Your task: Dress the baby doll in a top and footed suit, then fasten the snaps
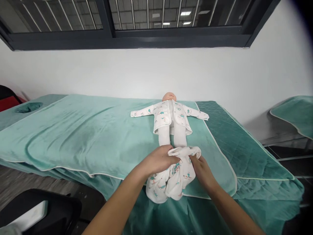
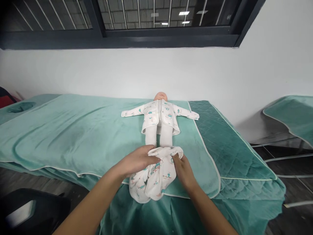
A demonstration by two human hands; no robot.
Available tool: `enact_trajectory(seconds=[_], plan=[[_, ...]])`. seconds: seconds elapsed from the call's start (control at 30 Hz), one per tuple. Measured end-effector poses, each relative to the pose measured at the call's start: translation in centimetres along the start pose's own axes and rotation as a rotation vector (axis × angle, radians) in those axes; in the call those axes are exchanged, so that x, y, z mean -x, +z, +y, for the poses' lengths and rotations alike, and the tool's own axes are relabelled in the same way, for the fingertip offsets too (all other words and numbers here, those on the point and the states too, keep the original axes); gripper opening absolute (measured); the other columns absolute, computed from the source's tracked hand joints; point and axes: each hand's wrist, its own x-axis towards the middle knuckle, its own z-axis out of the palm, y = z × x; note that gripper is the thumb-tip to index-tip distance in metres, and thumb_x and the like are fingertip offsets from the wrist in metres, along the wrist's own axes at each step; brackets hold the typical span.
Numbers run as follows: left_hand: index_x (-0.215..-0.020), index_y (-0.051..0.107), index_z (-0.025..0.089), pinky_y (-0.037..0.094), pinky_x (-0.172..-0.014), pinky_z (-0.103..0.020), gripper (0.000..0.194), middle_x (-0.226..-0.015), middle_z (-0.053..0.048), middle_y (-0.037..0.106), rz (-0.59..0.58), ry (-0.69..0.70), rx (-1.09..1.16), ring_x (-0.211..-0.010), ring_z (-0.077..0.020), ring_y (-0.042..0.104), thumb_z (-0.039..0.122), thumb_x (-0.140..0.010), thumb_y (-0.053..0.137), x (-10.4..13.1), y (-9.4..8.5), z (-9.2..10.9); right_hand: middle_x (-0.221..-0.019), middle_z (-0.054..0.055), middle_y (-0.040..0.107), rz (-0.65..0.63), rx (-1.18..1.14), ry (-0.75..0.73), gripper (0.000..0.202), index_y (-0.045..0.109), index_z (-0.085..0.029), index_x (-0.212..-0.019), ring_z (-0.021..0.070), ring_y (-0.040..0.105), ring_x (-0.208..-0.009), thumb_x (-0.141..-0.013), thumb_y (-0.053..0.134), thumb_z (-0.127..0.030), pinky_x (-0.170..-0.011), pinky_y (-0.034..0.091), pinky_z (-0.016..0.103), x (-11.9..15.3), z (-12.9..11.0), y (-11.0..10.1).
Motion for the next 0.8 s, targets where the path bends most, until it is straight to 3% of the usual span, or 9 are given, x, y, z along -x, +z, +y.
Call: enact_trajectory(seconds=[0.17, 0.3, 0.43, 0.6, 0.7, 0.8], plan=[[-0.099, 0.066, 0.019, 0.042, -0.070, -0.028, 0.028, -0.095, -0.003, 0.068, -0.010, 0.000, 0.071, -0.087, -0.0213, 0.061, 0.039, -0.080, 0.060, 0.1, -0.1, -0.2, -0.108, 0.010, 0.074, 0.065, -0.130, 0.017, 0.050, 0.070, -0.021, -0.114, 0.0299, 0.068, -0.092, -0.080, 0.066, -0.057, -0.076, 0.052, 0.037, 0.3, -0.8, -0.1], [-0.091, 0.063, 0.019, 0.041, -0.067, -0.027, 0.027, -0.089, -0.002, 0.065, 0.084, 0.098, 0.096, -0.081, -0.0188, 0.058, 0.043, -0.081, 0.061, -1.2, 0.4, -0.3, -0.113, 0.010, 0.072, 0.131, -0.103, -0.105, 0.043, 0.070, -0.022, -0.112, 0.0286, 0.065, -0.100, -0.083, 0.063, -0.053, -0.086, 0.050, 0.037, 0.0, -1.2, -0.1], [-0.087, 0.060, 0.018, 0.039, -0.063, -0.025, 0.018, -0.081, 0.000, 0.061, 0.171, 0.153, 0.198, -0.074, -0.0155, 0.055, 0.035, -0.079, 0.060, -3.6, 0.6, -0.2, -0.106, 0.007, 0.072, 0.192, 0.019, -0.269, 0.029, 0.070, -0.022, -0.099, 0.0254, 0.062, -0.099, -0.087, 0.058, -0.046, -0.090, 0.046, 0.035, -1.9, -1.3, -0.2], [-0.091, 0.061, 0.018, 0.041, -0.069, -0.026, 0.020, -0.086, -0.001, 0.063, 0.200, 0.165, 0.324, -0.079, -0.0168, 0.057, 0.033, -0.079, 0.061, -5.9, 0.0, 0.5, -0.104, 0.007, 0.071, 0.244, 0.031, -0.338, 0.028, 0.067, -0.020, -0.096, 0.0236, 0.061, -0.095, -0.087, 0.056, -0.044, -0.085, 0.045, 0.034, -4.9, -1.4, -0.2], [-0.088, 0.061, 0.018, 0.041, -0.070, -0.026, 0.017, -0.087, -0.001, 0.064, 0.237, 0.190, 0.241, -0.081, -0.0173, 0.057, 0.032, -0.079, 0.061, -6.4, -0.3, 1.3, -0.106, 0.007, 0.071, 0.249, 0.027, -0.320, 0.029, 0.066, -0.020, -0.091, 0.0245, 0.061, -0.095, -0.085, 0.057, -0.047, -0.082, 0.045, 0.033, -6.1, -1.6, -0.2], [-0.083, 0.059, 0.019, 0.040, -0.069, -0.025, 0.015, -0.086, -0.001, 0.064, 0.278, 0.209, 0.093, -0.081, -0.0172, 0.057, 0.033, -0.080, 0.060, -7.1, -0.6, 1.7, -0.095, 0.005, 0.071, 0.244, 0.028, -0.252, 0.030, 0.064, -0.021, -0.087, 0.0237, 0.060, -0.084, -0.083, 0.058, -0.049, -0.075, 0.045, 0.033, -7.1, -1.7, -0.2]])
